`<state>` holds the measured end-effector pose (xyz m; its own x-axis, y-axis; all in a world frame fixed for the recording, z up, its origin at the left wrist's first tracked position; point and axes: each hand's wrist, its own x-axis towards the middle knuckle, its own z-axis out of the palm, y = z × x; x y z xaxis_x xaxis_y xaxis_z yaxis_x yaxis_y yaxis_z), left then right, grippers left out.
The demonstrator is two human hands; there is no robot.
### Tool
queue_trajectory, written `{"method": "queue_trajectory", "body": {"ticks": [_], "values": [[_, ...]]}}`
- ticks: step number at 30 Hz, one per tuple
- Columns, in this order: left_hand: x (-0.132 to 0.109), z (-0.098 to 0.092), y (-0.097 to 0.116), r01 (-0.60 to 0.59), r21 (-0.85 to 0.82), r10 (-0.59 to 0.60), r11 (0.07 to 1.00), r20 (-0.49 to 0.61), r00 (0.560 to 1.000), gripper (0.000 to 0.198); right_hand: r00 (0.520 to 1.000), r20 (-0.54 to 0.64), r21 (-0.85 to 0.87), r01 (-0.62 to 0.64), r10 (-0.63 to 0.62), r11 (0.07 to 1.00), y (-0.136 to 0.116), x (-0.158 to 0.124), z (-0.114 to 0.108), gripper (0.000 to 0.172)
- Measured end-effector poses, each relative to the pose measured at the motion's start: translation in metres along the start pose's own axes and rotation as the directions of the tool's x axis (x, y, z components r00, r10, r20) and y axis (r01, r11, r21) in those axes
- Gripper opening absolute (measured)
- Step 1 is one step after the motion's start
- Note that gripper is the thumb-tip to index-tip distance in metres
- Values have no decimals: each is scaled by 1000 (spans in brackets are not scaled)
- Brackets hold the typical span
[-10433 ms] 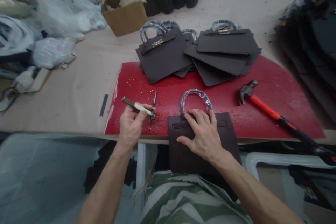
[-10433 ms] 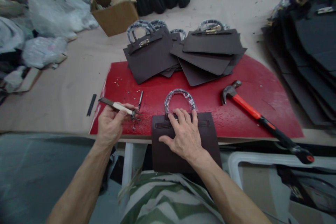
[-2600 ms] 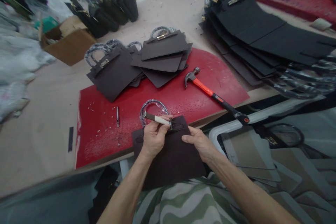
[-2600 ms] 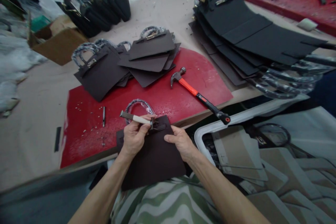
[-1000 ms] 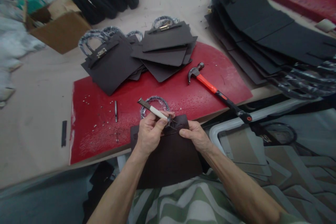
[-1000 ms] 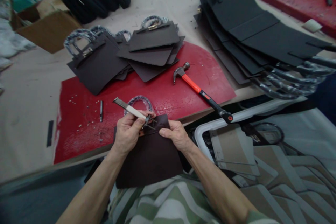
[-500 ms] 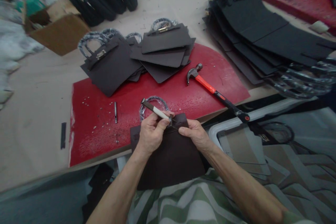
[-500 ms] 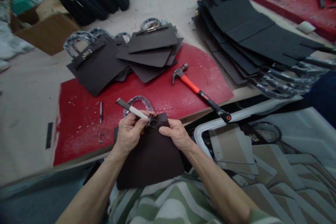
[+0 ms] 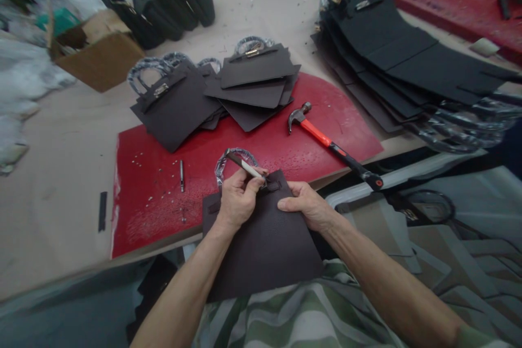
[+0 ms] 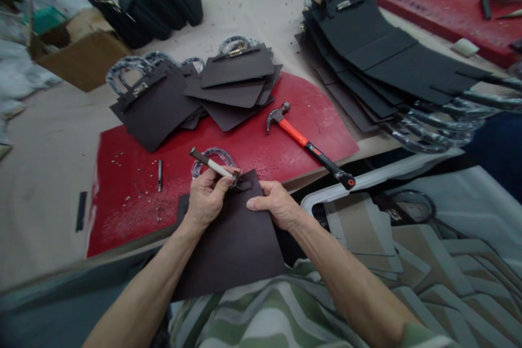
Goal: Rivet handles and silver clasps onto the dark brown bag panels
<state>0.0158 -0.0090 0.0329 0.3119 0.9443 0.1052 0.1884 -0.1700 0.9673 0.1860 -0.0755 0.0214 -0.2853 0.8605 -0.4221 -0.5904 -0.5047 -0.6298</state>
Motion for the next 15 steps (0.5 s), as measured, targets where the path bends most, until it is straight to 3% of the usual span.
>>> {"method": "queue_trajectory", "body": {"ticks": [8,15], "values": [[0,6,-3,24,41,-24,999,13,1000,18,992,-110,56,-55,61,997,8,-2,-6,33],[-1,9,-2,-92,128,93,988,1,996,16,988,-142,-22,-66,62,998,2,0,-5,31]]}}
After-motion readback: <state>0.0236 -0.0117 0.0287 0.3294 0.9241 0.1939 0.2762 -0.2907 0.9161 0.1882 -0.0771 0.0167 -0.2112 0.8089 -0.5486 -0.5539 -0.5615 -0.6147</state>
